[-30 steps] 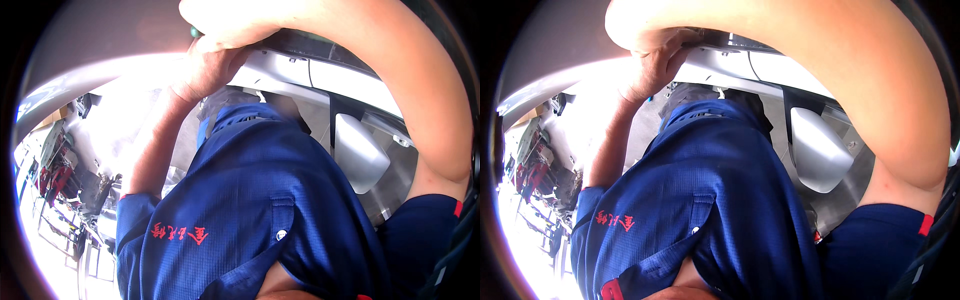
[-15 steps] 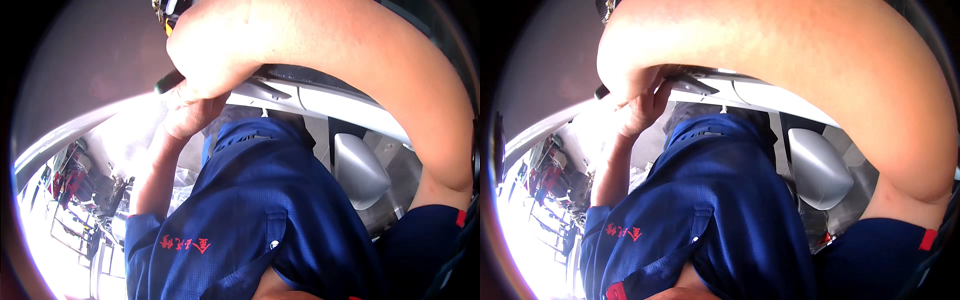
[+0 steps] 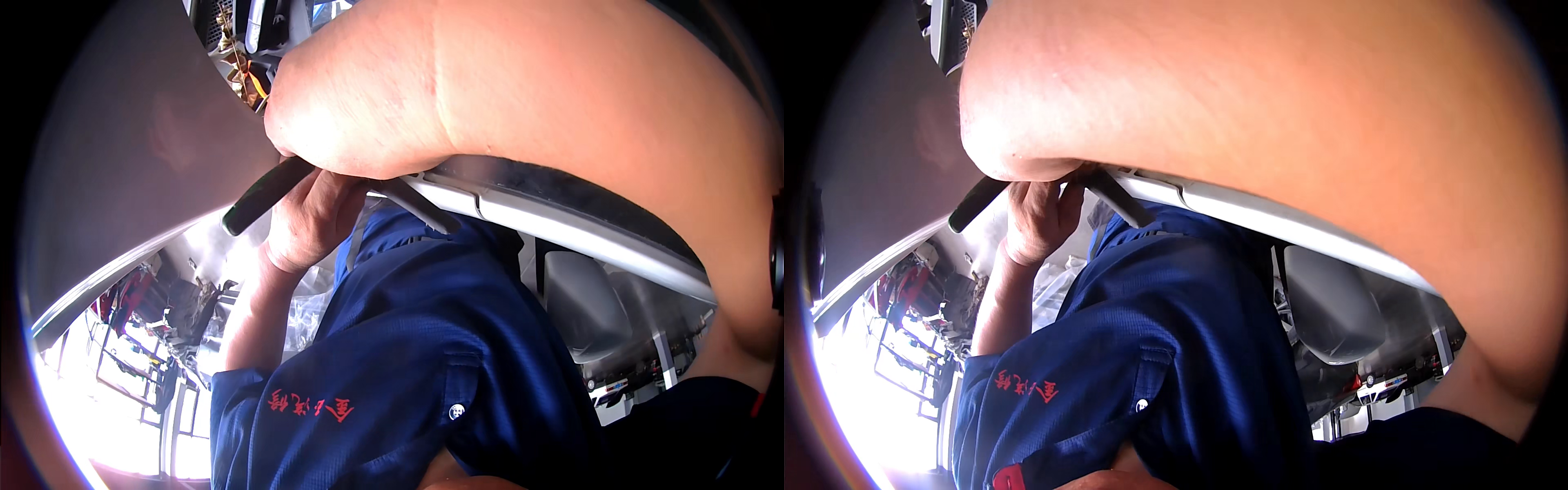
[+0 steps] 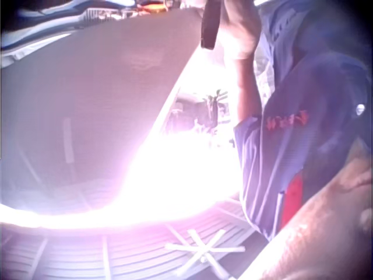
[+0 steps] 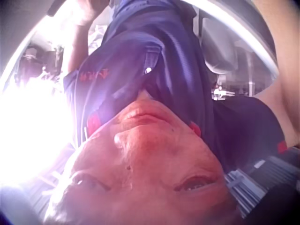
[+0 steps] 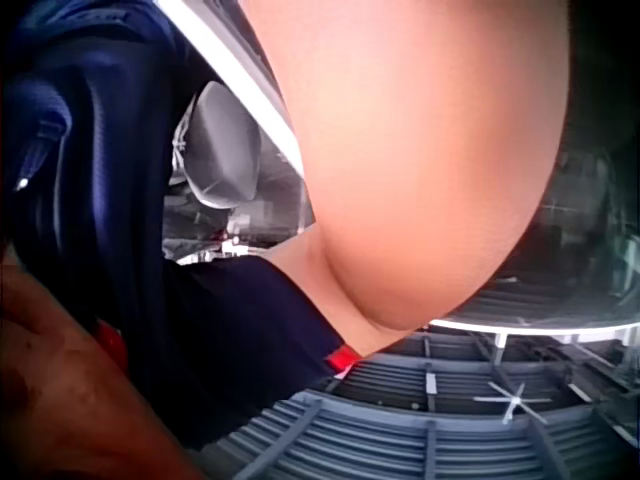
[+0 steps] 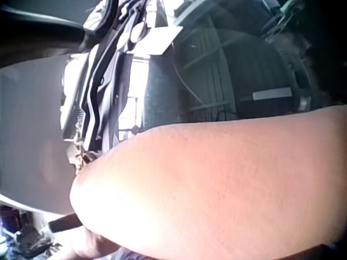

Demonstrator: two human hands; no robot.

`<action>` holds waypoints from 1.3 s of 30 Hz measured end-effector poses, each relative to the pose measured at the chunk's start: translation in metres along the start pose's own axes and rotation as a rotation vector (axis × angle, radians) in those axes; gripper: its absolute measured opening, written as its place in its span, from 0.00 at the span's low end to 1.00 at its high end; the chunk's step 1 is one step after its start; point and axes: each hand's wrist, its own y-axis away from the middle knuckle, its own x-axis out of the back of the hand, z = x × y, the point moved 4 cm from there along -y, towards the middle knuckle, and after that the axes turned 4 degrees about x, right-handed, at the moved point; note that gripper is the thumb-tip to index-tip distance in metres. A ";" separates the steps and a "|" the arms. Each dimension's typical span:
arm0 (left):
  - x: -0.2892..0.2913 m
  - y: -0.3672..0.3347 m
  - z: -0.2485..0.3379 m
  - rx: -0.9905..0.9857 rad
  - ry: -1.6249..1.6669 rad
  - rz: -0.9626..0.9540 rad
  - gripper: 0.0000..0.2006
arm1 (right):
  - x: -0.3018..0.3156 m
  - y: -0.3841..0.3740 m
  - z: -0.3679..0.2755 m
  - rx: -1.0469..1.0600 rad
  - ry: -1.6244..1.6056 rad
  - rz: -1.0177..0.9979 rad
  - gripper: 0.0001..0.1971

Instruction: The person installs a white trim piece along the edge of a car's windshield. They use a green-handled screwdriver to pry and align the trim, then switch to a socket wrench to tighten fasteners securing the piece in place.

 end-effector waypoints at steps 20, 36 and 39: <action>-0.019 0.022 -0.015 -0.051 0.004 0.108 0.18 | -0.010 0.072 -0.006 -0.008 -0.110 0.057 0.11; -0.018 0.019 -0.016 -0.114 -0.091 0.057 0.24 | -0.007 0.068 0.001 -0.030 -0.139 0.067 0.11; -0.008 0.003 0.003 -0.130 -0.137 0.214 0.23 | -0.003 0.059 -0.001 -0.027 -0.122 0.061 0.12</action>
